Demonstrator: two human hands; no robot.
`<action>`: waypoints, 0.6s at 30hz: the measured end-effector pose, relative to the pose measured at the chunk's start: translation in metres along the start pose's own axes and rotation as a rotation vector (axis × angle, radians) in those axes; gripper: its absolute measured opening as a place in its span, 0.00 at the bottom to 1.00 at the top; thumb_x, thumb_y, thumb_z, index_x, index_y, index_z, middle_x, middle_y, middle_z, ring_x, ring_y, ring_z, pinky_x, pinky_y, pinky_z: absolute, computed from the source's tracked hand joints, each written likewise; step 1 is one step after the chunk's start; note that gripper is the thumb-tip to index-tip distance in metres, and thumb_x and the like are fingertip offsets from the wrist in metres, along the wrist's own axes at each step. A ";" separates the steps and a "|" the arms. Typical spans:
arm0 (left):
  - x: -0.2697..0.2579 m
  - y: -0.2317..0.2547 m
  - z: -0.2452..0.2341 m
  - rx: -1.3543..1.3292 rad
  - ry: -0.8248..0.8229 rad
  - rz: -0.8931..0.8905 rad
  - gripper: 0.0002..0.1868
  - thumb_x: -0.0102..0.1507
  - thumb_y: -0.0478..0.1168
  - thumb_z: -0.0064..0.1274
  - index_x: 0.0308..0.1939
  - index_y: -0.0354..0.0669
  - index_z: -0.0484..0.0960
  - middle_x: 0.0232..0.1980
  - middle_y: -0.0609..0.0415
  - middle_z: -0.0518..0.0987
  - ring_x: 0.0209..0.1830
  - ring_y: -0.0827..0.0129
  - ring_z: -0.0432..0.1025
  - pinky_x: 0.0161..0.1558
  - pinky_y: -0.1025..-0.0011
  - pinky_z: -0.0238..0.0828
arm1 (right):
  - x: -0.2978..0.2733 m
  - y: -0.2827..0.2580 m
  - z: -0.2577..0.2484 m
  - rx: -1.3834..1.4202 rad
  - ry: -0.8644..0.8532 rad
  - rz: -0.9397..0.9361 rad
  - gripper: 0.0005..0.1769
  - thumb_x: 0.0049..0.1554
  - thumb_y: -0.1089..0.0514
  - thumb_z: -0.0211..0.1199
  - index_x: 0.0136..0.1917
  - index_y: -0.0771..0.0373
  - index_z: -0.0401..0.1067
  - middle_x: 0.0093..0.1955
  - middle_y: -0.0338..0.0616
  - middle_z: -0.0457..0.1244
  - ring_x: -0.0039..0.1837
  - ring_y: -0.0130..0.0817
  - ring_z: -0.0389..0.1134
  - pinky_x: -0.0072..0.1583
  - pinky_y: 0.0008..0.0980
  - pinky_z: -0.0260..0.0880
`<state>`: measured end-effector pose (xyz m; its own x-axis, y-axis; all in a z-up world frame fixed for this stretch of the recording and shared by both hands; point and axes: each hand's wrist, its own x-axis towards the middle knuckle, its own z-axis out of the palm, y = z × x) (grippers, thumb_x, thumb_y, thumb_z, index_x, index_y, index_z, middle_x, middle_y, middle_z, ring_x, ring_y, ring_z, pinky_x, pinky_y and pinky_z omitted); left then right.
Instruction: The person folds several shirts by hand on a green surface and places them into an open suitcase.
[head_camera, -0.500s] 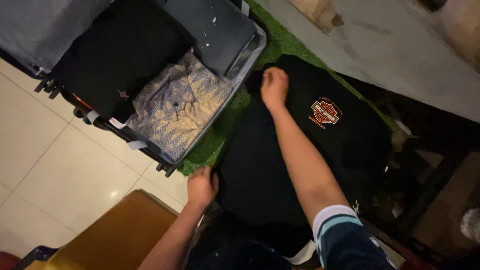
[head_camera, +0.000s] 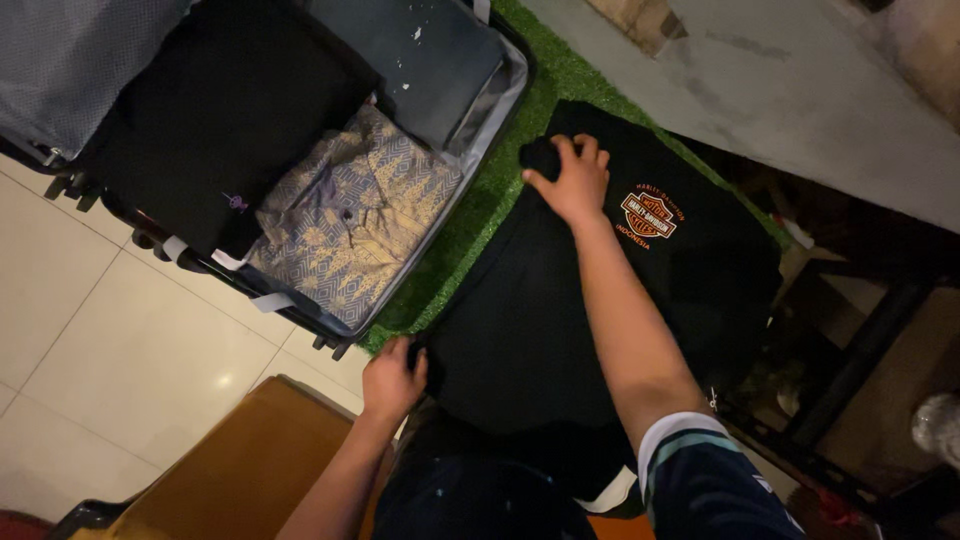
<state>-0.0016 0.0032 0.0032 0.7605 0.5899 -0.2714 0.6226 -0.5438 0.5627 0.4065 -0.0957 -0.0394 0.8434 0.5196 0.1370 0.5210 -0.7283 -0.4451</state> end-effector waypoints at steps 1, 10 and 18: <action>-0.002 -0.001 0.000 0.003 0.005 -0.003 0.15 0.60 0.46 0.58 0.46 0.42 0.81 0.42 0.42 0.81 0.37 0.43 0.77 0.39 0.53 0.75 | -0.001 -0.007 -0.004 -0.094 -0.097 -0.034 0.33 0.42 0.48 0.81 0.58 0.58 0.75 0.65 0.59 0.60 0.64 0.65 0.60 0.57 0.61 0.61; -0.014 -0.008 0.000 -0.020 0.062 0.004 0.12 0.61 0.44 0.59 0.41 0.39 0.80 0.39 0.42 0.81 0.38 0.44 0.76 0.39 0.54 0.74 | -0.016 0.092 0.068 0.262 0.384 0.099 0.05 0.53 0.63 0.66 0.41 0.66 0.72 0.49 0.52 0.66 0.52 0.47 0.69 0.52 0.39 0.72; -0.021 -0.001 0.003 -0.084 0.047 -0.010 0.11 0.61 0.43 0.59 0.42 0.41 0.81 0.38 0.44 0.82 0.38 0.47 0.77 0.39 0.55 0.74 | 0.000 0.126 0.066 0.718 0.250 0.805 0.19 0.61 0.46 0.63 0.43 0.66 0.72 0.38 0.47 0.67 0.42 0.42 0.65 0.49 0.43 0.65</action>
<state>-0.0174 -0.0106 0.0061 0.7439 0.6232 -0.2413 0.6107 -0.4874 0.6241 0.4633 -0.1578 -0.1533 0.9464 -0.1537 -0.2842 -0.3208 -0.3420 -0.8833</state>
